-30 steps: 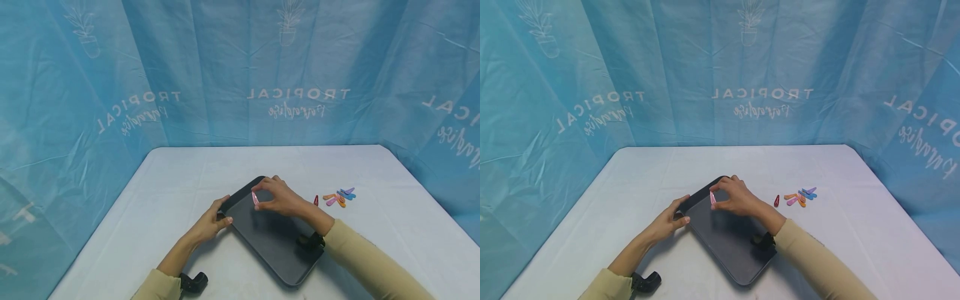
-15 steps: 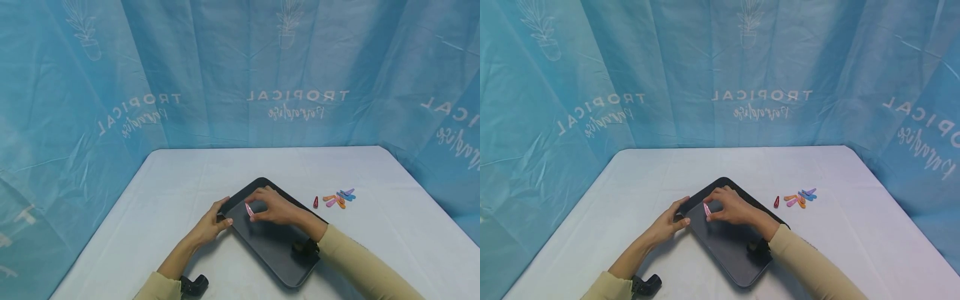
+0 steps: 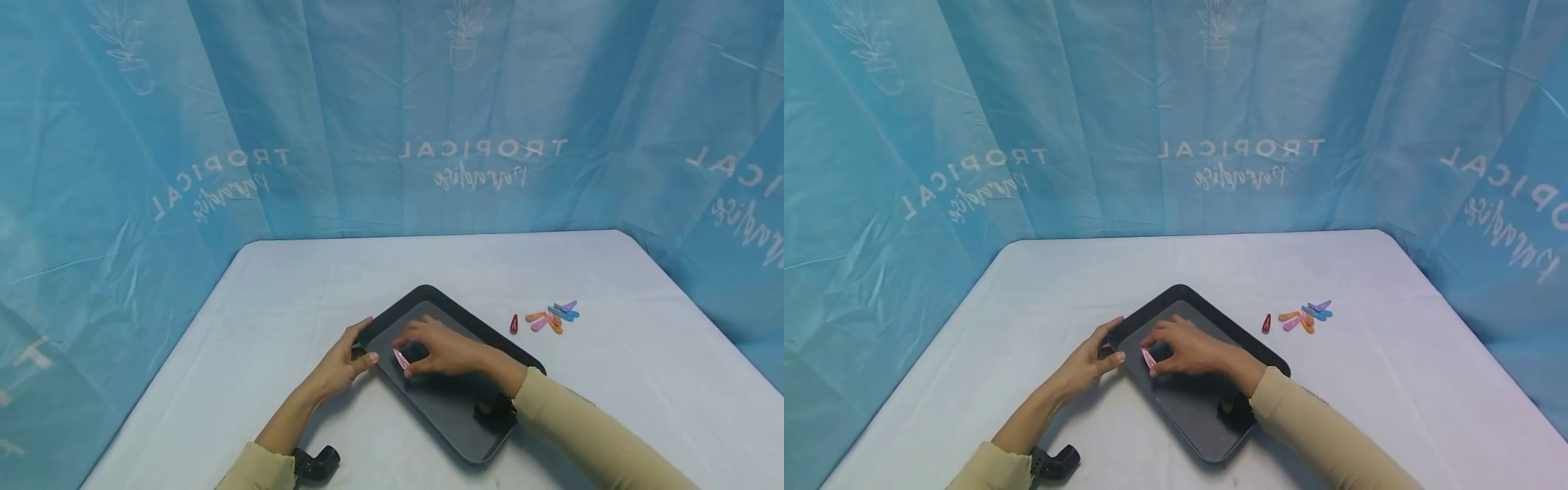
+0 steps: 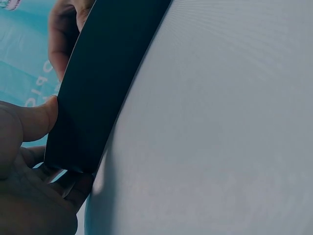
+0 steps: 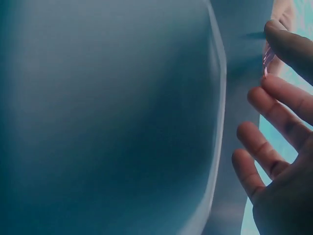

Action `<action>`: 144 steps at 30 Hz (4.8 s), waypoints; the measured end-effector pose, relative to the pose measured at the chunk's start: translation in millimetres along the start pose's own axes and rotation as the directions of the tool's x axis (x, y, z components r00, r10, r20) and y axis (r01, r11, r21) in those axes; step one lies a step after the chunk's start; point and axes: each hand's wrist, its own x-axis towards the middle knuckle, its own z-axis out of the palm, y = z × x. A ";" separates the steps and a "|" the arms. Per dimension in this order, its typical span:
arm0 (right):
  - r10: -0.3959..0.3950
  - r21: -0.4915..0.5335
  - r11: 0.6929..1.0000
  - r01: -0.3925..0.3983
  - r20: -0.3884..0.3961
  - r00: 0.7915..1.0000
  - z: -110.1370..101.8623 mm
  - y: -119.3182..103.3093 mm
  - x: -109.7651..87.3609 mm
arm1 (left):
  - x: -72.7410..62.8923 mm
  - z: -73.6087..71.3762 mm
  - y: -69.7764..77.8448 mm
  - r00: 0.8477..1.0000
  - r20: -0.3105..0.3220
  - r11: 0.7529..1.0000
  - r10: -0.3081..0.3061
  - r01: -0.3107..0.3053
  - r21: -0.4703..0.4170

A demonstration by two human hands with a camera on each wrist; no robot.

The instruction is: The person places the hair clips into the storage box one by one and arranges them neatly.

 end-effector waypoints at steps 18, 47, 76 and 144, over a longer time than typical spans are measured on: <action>-0.043 -0.124 0.991 0.055 0.098 0.994 13.5 -1.5 4.5 | 0.5 0.5 -2.8 1.000 -0.012 1.000 0.003 -0.003 0.031; -0.059 -0.225 0.971 0.086 0.125 0.990 15.8 0.2 4.2 | -1.4 1.7 -1.5 0.999 -0.024 0.999 -0.029 0.030 0.024; 0.121 -0.099 0.985 -0.142 -0.189 0.974 -43.4 -2.7 -17.8 | -1.2 2.5 -2.3 0.999 -0.046 0.998 0.009 -0.006 0.070; 0.456 -0.086 0.844 -0.530 -0.405 0.793 -58.5 108.6 -115.8 | -4.5 1.8 -2.9 0.999 -0.047 0.998 -0.002 0.004 0.059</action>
